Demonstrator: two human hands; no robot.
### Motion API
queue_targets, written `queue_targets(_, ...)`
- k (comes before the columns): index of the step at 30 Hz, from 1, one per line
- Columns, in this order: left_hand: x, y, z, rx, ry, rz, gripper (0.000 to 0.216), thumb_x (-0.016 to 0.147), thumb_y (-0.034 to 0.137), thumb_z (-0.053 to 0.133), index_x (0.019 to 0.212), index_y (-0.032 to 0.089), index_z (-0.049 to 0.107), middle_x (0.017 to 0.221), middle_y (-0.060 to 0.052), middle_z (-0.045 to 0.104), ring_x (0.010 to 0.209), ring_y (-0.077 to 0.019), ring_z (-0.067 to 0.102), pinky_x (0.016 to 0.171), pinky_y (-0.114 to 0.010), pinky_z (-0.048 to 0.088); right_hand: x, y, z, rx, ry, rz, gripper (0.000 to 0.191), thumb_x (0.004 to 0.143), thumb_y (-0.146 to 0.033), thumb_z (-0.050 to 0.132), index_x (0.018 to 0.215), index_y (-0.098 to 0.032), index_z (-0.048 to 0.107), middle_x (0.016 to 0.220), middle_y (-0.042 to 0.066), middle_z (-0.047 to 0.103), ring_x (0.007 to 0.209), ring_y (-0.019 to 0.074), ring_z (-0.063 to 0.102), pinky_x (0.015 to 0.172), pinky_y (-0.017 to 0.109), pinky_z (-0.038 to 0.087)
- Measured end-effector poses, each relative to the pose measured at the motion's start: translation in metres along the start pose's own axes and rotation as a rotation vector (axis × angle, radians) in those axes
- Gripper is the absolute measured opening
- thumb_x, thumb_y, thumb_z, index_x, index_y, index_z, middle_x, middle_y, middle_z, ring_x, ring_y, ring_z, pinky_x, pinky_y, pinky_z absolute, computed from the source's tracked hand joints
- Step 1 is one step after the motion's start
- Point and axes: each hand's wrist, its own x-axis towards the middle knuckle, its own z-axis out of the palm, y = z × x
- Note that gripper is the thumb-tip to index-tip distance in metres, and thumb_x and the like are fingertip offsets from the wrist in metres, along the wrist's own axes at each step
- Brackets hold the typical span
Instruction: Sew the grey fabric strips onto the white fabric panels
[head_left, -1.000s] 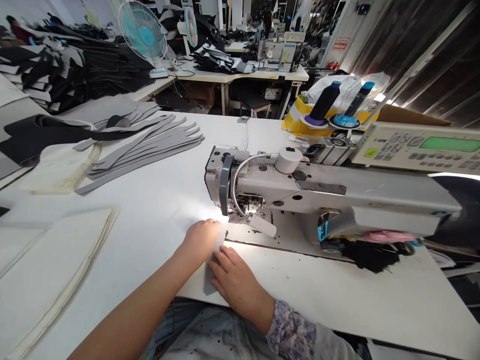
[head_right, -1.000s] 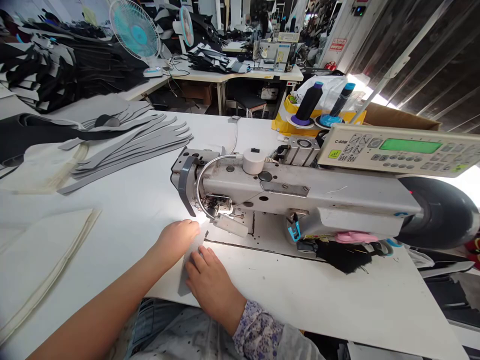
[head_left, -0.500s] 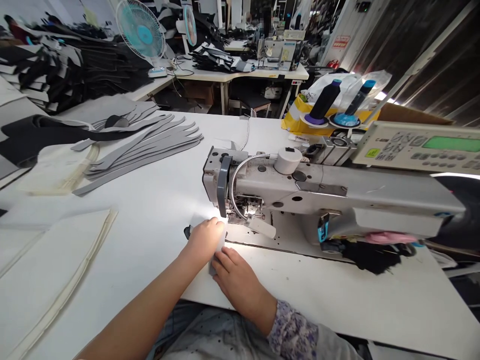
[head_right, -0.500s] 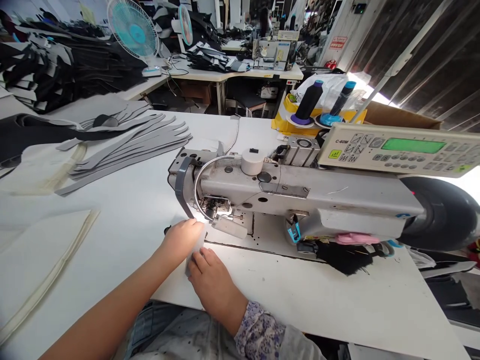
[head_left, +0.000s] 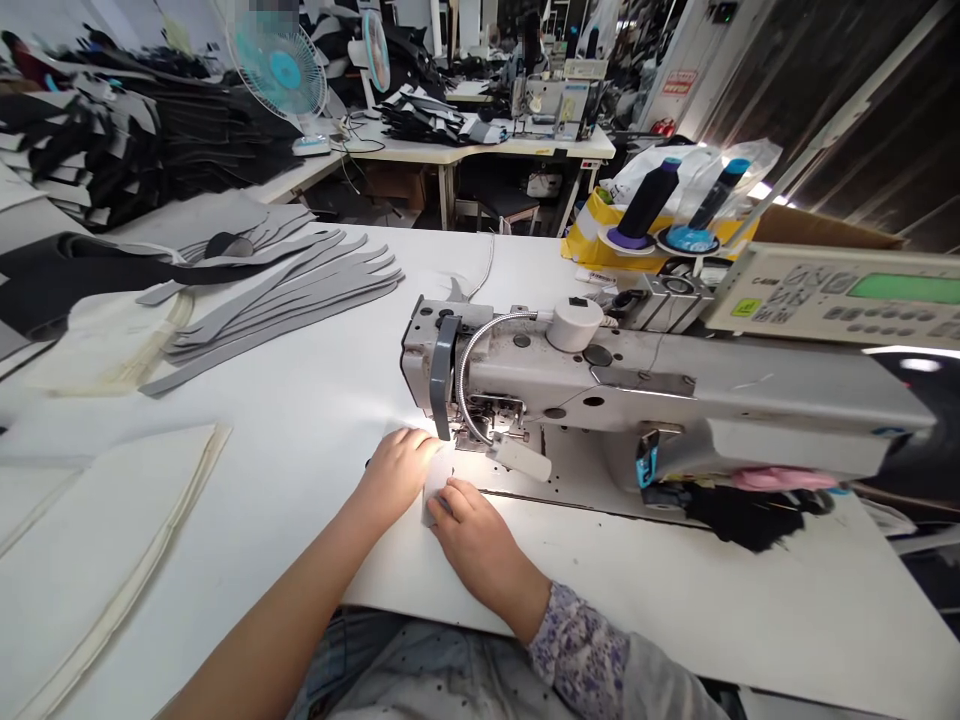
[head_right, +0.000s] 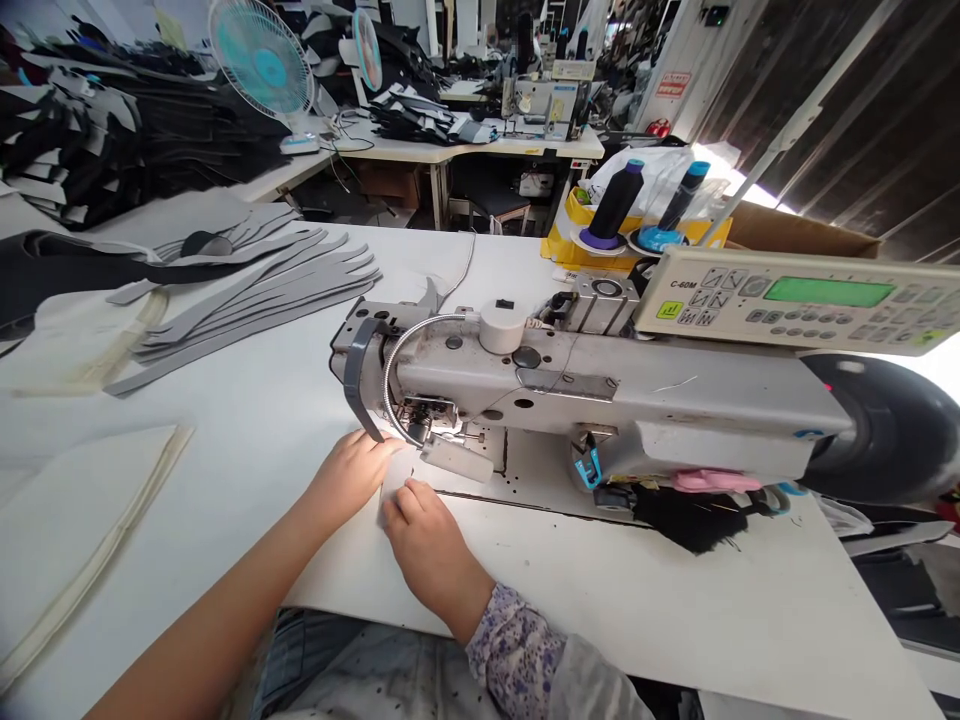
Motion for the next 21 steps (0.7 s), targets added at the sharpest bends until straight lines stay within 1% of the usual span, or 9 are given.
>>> queue_targets(2, -0.007, -0.008, 0.004, -0.029, 0.084, 0.070, 0.034, 0.085, -0.004, 0.050, 0.107, 0.020, 0.062, 0.098, -0.005, 0.058, 0.092, -0.0225, 0.054, 0.084, -0.034, 0.045, 0.000, 0.002, 0.003, 0.012, 0.027, -0.004, 0.012, 0.093, -0.018, 0.059, 0.103, -0.012, 0.064, 0.107, 0.012, 0.059, 0.116, 0.0270, 0.051, 0.103, 0.040, 0.045)
queue_targets(5, -0.009, -0.010, 0.008, -0.032, 0.161, 0.117, 0.033, 0.083, -0.004, 0.053, 0.105, 0.019, 0.063, 0.097, -0.004, 0.059, 0.088, -0.0224, 0.054, 0.081, -0.034, 0.045, 0.003, 0.006, 0.007, 0.032, 0.053, 0.002, 0.017, 0.098, -0.015, 0.049, 0.105, -0.013, 0.064, 0.103, 0.011, 0.059, 0.111, 0.0254, 0.052, 0.098, 0.039, 0.048)
queue_targets(8, -0.001, -0.005, 0.008, -0.021, 0.171, 0.125, 0.031, 0.080, -0.003, 0.057, 0.102, 0.018, 0.063, 0.096, -0.004, 0.059, 0.088, -0.0230, 0.054, 0.079, -0.034, 0.045, 0.006, 0.011, 0.009, 0.019, 0.077, 0.016, 0.020, 0.099, -0.015, 0.046, 0.107, -0.012, 0.064, 0.100, 0.010, 0.058, 0.106, 0.0249, 0.054, 0.094, 0.038, 0.049)
queue_targets(11, 0.007, -0.003, 0.008, 0.003, 0.136, 0.114, 0.022, 0.079, -0.001, 0.059, 0.091, 0.018, 0.062, 0.091, -0.005, 0.058, 0.085, -0.0232, 0.054, 0.076, -0.034, 0.045, 0.009, 0.015, 0.010, 0.013, 0.120, -0.010, 0.024, 0.095, -0.011, 0.050, 0.115, -0.009, 0.062, 0.103, 0.011, 0.059, 0.113, 0.0262, 0.052, 0.101, 0.038, 0.047)
queue_targets(14, 0.011, -0.003, 0.011, 0.033, 0.103, 0.082, 0.018, 0.078, -0.002, 0.058, 0.079, 0.017, 0.059, 0.083, -0.005, 0.056, 0.080, -0.0232, 0.054, 0.073, -0.034, 0.045, 0.008, 0.018, 0.010, 0.030, 0.141, -0.032, 0.023, 0.094, -0.009, 0.050, 0.114, -0.010, 0.063, 0.109, 0.012, 0.062, 0.120, 0.0257, 0.051, 0.108, 0.041, 0.042)
queue_targets(17, 0.012, -0.003, 0.015, 0.039, 0.081, 0.060, 0.018, 0.080, -0.001, 0.054, 0.076, 0.016, 0.057, 0.080, -0.005, 0.055, 0.081, -0.0234, 0.054, 0.074, -0.033, 0.045, 0.007, 0.019, 0.012, -0.006, 0.159, -0.019, 0.024, 0.095, -0.010, 0.049, 0.114, -0.010, 0.063, 0.119, 0.013, 0.062, 0.123, 0.0261, 0.051, 0.108, 0.043, 0.042)
queue_targets(19, 0.013, -0.001, 0.019, 0.020, 0.107, -0.022, 0.015, 0.086, 0.004, 0.052, 0.081, 0.016, 0.059, 0.082, -0.007, 0.056, 0.082, -0.0235, 0.055, 0.076, -0.033, 0.045, 0.007, 0.020, 0.013, -0.051, 0.133, -0.009, 0.030, 0.094, -0.011, 0.052, 0.122, -0.010, 0.061, 0.127, 0.014, 0.060, 0.126, 0.0277, 0.049, 0.108, 0.044, 0.042)
queue_targets(21, 0.016, 0.001, 0.022, 0.003, 0.144, -0.146, 0.012, 0.091, 0.009, 0.051, 0.088, 0.015, 0.061, 0.087, -0.009, 0.057, 0.085, -0.0244, 0.056, 0.079, -0.035, 0.046, 0.007, 0.020, 0.014, -0.090, 0.092, 0.003, 0.036, 0.092, -0.012, 0.056, 0.128, -0.010, 0.058, 0.132, 0.015, 0.057, 0.128, 0.0291, 0.048, 0.108, 0.046, 0.041)
